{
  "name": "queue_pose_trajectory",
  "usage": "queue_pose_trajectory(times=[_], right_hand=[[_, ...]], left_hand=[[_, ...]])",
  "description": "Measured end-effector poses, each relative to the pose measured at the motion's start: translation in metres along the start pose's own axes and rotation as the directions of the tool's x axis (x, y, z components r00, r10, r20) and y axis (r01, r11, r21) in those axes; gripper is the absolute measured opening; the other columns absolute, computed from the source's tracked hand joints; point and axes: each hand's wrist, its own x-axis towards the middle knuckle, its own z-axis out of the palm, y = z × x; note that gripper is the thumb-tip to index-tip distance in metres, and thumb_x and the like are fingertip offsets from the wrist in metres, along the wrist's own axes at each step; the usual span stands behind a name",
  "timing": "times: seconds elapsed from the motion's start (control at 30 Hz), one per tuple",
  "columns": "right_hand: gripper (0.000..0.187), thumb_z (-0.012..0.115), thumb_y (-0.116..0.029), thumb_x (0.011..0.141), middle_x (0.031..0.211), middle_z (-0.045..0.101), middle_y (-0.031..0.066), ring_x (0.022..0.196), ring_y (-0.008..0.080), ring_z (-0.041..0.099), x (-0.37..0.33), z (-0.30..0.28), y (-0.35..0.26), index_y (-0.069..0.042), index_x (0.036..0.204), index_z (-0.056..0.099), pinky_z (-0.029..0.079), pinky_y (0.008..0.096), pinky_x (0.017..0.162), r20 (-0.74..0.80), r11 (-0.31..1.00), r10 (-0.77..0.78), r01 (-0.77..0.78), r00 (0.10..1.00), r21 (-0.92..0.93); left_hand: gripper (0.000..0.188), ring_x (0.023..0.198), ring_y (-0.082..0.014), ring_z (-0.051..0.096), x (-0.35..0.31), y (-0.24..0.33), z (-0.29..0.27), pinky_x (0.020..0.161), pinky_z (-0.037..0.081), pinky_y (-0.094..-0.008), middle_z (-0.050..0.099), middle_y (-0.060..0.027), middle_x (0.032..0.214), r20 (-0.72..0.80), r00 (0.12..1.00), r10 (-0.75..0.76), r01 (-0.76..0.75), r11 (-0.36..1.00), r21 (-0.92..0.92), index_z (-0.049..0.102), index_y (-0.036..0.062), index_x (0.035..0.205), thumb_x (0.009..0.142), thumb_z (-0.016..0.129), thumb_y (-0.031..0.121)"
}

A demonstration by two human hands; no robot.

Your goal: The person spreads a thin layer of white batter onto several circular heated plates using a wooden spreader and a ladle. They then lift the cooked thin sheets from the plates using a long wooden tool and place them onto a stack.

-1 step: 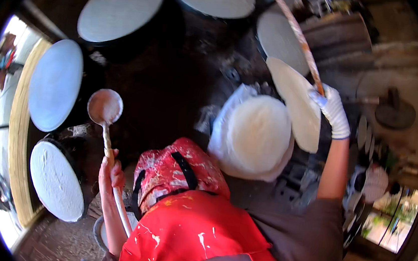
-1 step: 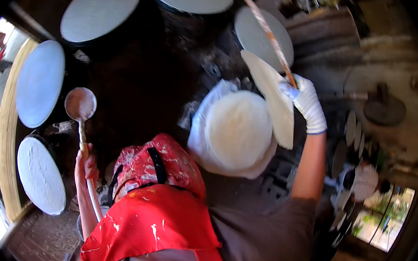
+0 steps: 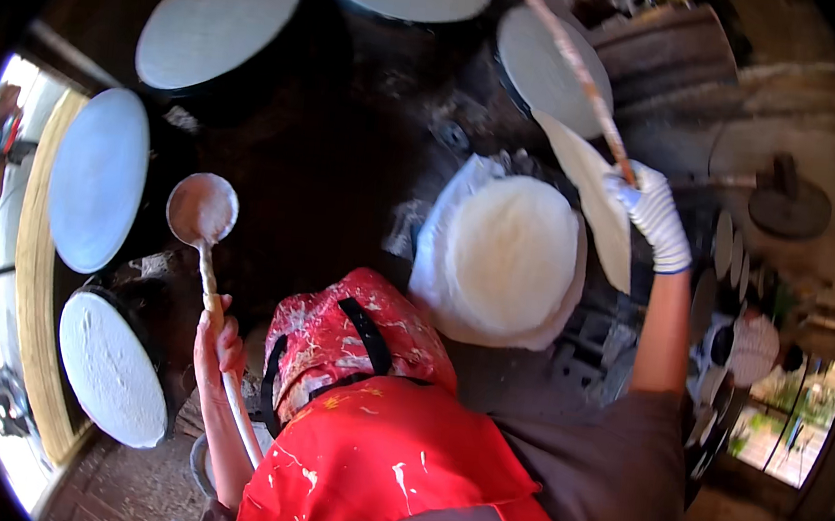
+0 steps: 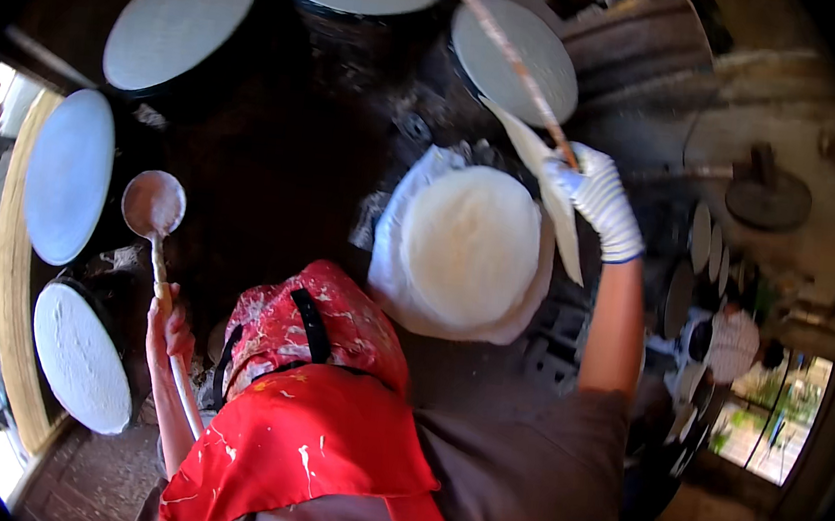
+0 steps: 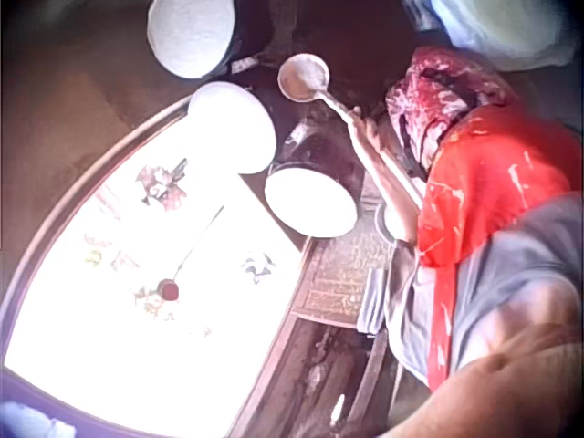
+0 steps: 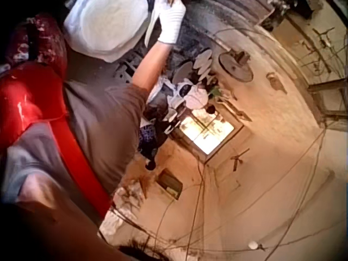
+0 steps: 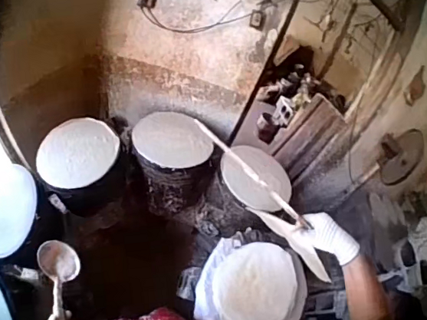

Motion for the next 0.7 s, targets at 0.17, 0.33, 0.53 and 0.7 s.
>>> queue_pose_trajectory(times=[0.17,0.33,0.53,0.7], right_hand=[[0.026,0.058,-0.025,0.075,0.077,0.056,0.021,0.072,0.0368,0.054,-0.065,0.125,0.072,0.0,0.08,0.055,0.044,0.0421,0.066,-0.003,0.973,0.066,-0.065,0.998,-0.223],[0.025,0.061,-0.025,0.072,0.091,0.055,0.014,0.077,0.034,0.056,-0.096,0.298,0.15,-0.009,0.09,0.055,0.046,0.0436,0.068,0.165,0.954,0.193,-0.146,0.967,-0.262],[0.026,0.061,-0.027,0.071,0.087,0.057,0.016,0.075,0.0356,0.055,-0.08,0.377,0.147,-0.005,0.085,0.055,0.045,0.0435,0.065,0.166,0.982,0.141,-0.117,0.976,-0.148],[0.027,0.061,-0.028,0.07,0.084,0.057,0.0171,0.072,0.0361,0.055,-0.078,0.375,0.141,-0.006,0.084,0.055,0.045,0.0434,0.063,0.174,0.99,0.069,-0.046,0.982,-0.132]], left_hand=[[0.037,0.033,-0.005,0.03,0.019,-0.008,0.008,0.029,0.024,-0.0172,0.039,0.0005,0.061,0.168,0.984,-0.065,0.072,0.997,-0.037,0.04,0.0027,0.117,0.09,0.043,0.028],[0.036,0.036,-0.0047,0.033,0.024,-0.028,0.019,0.033,0.028,-0.0165,0.039,-0.0003,0.064,0.228,0.972,-0.054,0.064,0.997,-0.035,0.038,0.0008,0.117,0.091,0.043,0.025],[0.034,0.035,-0.0035,0.034,0.024,-0.031,0.001,0.033,0.027,-0.0163,0.039,0.0012,0.062,0.014,0.999,0.041,-0.042,0.996,0.083,0.041,0.0026,0.115,0.091,0.042,0.027],[0.033,0.034,-0.0027,0.032,0.014,-0.029,-0.016,0.032,0.027,-0.0162,0.038,0.0026,0.061,0.048,0.994,0.095,-0.091,0.992,-0.089,0.043,0.0026,0.112,0.091,0.041,0.029]])
